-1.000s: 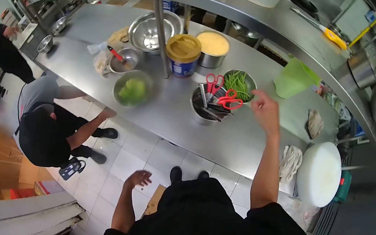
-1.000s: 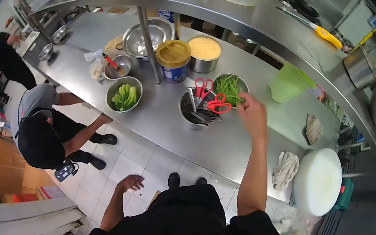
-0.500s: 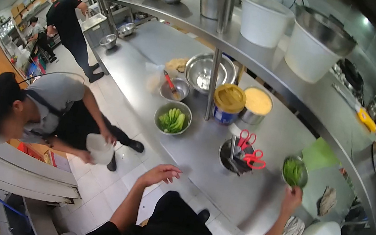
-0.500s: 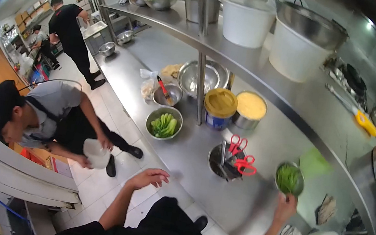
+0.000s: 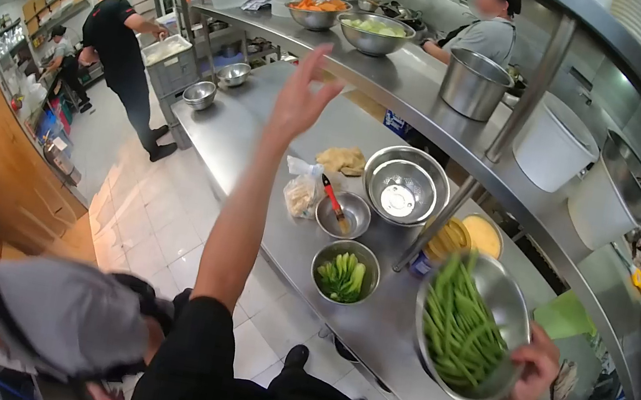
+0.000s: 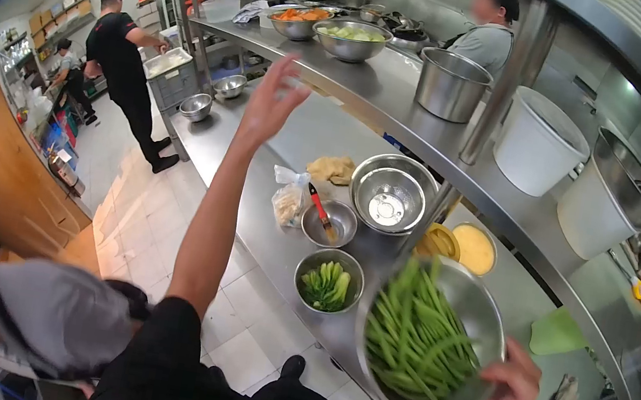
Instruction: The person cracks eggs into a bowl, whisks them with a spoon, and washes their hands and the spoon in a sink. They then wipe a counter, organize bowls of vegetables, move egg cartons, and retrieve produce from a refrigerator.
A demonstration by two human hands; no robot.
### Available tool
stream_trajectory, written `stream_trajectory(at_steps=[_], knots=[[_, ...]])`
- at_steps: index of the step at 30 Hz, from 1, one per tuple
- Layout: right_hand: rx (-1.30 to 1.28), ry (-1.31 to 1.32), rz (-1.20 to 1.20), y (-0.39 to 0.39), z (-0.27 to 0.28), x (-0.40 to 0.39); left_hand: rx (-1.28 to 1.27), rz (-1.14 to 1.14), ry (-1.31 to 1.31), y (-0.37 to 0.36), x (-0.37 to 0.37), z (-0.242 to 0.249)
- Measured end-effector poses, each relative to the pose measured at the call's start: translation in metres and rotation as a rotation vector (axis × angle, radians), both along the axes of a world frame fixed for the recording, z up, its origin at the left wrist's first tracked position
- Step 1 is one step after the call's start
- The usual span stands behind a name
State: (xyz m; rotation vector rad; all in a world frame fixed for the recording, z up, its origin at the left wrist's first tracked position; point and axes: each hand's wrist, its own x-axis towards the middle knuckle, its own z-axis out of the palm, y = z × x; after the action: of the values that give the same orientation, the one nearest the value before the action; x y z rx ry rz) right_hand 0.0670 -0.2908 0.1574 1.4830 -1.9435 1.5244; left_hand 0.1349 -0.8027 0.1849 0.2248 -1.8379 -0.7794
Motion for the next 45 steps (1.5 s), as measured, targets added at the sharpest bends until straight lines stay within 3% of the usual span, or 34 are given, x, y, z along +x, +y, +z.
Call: stream_trajectory(at_steps=[2, 3, 5, 7, 10, 12, 14, 18, 22, 24, 26, 28, 31, 33, 34, 35, 36, 38, 39, 41, 42, 43, 44, 45], knots=[[-0.021, 0.030, 0.079, -0.063, 0.029, 0.011, -0.312, 0.115, 0.039, -0.041, -0.043, 0.026], [0.027, 0.075, 0.033, -0.087, 0.043, 0.013, -0.313, 0.101, 0.044, -0.052, -0.053, 0.035], [0.036, 0.143, -0.039, -0.131, 0.068, 0.022, -0.208, 0.164, -0.328, -0.064, -0.068, 0.054], [-0.005, 0.172, -0.077, -0.164, 0.091, 0.029, -0.194, 0.184, -0.329, -0.076, -0.076, 0.063], [0.130, 0.220, -0.202, -0.198, 0.115, 0.029, -0.154, 0.172, -0.271, -0.087, -0.080, 0.073], [0.103, 0.125, -0.171, -0.224, 0.128, 0.024, -0.195, 0.160, -0.197, -0.093, -0.077, 0.085], [0.233, 0.229, -0.258, -0.252, 0.140, 0.013, -0.119, 0.146, -0.223, -0.086, -0.070, 0.104], [0.190, 0.195, -0.305, -0.323, 0.137, -0.023, -0.060, 0.127, -0.136, -0.075, -0.072, 0.114], [0.144, 0.171, -0.408, -0.386, 0.097, -0.065, -0.094, 0.106, -0.068, -0.062, -0.081, 0.113], [-0.109, 0.442, -0.407, -0.392, 0.093, -0.062, -0.107, 0.129, -0.080, -0.052, -0.082, 0.109], [-0.112, 0.220, -0.185, -0.374, 0.087, -0.042, -0.146, 0.177, -0.147, -0.044, -0.080, 0.105], [-0.072, 0.157, -0.049, -0.337, 0.073, -0.007, -0.224, 0.277, -0.233, -0.048, -0.090, 0.094], [0.041, 0.211, 0.030, -0.259, 0.029, 0.056, -0.181, 0.383, -0.354, -0.053, -0.096, 0.087], [0.270, -0.014, 0.203, -0.202, -0.021, 0.099, -0.241, 0.268, -0.253, -0.089, -0.104, 0.070], [0.358, -0.043, 0.238, -0.173, -0.044, 0.115, -0.260, 0.372, -0.283, -0.073, -0.093, 0.072], [0.441, -0.079, 0.284, -0.144, -0.067, 0.133, -0.280, 0.262, -0.155, -0.088, -0.089, 0.061], [0.499, -0.134, 0.278, -0.117, -0.089, 0.146, -0.157, 0.179, -0.147, -0.037, -0.059, 0.069], [0.597, -0.283, 0.208, -0.064, -0.147, 0.166, -0.005, 0.037, 0.145, 0.005, -0.027, 0.037], [0.636, -0.388, 0.138, -0.039, -0.182, 0.175, 0.095, 0.111, 0.217, 0.060, -0.003, 0.026], [0.643, -0.584, -0.135, 0.013, -0.238, 0.193, 0.146, 0.078, 0.408, 0.144, 0.020, -0.019], [0.580, -0.779, -0.247, 0.045, -0.291, 0.208, 0.152, 0.071, 0.464, 0.194, 0.028, -0.045], [0.514, -0.967, -0.358, 0.081, -0.353, 0.229, 0.213, -0.053, 0.469, 0.247, 0.032, -0.075], [0.694, -1.029, -0.435, 0.120, -0.411, 0.254, 0.340, -0.493, 0.419, 0.299, 0.034, -0.109], [0.876, -1.086, -0.503, 0.160, -0.455, 0.279, 0.262, -0.411, -0.042, 0.374, 0.045, -0.121]])
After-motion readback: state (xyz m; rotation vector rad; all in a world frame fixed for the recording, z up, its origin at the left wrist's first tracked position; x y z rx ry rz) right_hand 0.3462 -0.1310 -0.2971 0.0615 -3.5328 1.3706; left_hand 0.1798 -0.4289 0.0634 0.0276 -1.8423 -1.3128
